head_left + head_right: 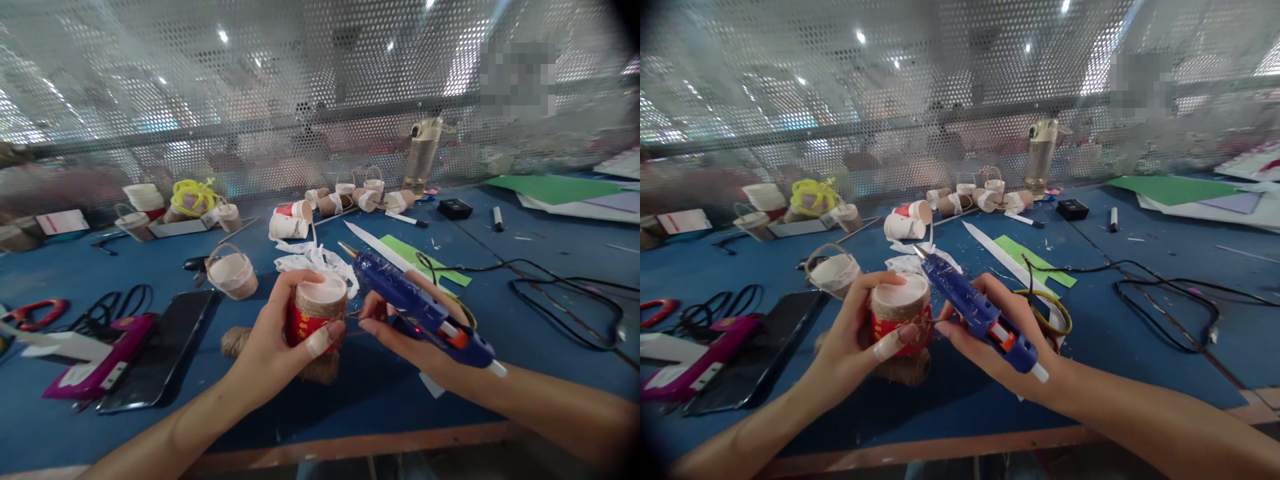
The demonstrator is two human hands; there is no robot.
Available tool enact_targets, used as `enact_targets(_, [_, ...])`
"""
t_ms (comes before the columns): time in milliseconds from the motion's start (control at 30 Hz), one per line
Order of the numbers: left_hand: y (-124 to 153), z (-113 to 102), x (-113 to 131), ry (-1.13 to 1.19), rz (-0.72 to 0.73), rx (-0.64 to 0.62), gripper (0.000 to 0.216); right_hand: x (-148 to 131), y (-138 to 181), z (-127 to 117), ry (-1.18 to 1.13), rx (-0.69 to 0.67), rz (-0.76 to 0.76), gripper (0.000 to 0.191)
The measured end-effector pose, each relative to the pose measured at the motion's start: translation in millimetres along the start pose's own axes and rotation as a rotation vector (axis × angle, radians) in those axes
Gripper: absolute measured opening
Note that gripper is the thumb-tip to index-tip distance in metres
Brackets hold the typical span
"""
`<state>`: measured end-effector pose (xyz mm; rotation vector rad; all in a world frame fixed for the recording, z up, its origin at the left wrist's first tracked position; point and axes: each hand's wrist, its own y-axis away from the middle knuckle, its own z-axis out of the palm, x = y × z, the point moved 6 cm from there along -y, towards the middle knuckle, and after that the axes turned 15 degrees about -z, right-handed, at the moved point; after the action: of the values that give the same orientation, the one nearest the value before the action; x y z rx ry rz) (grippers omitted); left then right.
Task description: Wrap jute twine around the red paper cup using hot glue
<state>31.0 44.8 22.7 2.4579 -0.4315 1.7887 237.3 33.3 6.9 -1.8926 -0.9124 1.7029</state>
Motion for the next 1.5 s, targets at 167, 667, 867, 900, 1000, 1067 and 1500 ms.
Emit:
enact_targets(167, [-1, 4, 1, 0.04, 0.012, -0.022, 0.04, -6, -3, -4, -0.014, 0.052, -0.027, 0.02])
enact_targets(667, [-5, 4, -2, 0.146, 0.059, -0.03, 0.04, -30, -9, -8, 0.226, 0.174, -0.158, 0.018])
enact_targets(867, [-5, 3, -3, 0.238, -0.026, -0.094, 0.038, -8, -7, -5, -0.033, 0.078, -0.011, 0.021])
enact_targets(900, [-5, 4, -4, 0.263, -0.046, -0.118, 0.038, -7, -7, -5, -0.047, 0.074, 0.021, 0.02])
enact_targets(1000, [-5, 6, -5, 0.319, -0.061, -0.159, 0.04, -8, -11, -5, -0.023, 0.069, 0.091, 0.018])
enact_targets(1067, [-5, 7, -5, 0.348, -0.068, -0.169, 0.04, -10, -14, -5, 0.008, 0.059, 0.111, 0.017])
enact_targets(1500, [-4, 7, -7, 0.369, -0.091, -0.165, 0.033, -10, -11, -5, -0.047, 0.055, 0.018, 0.022])
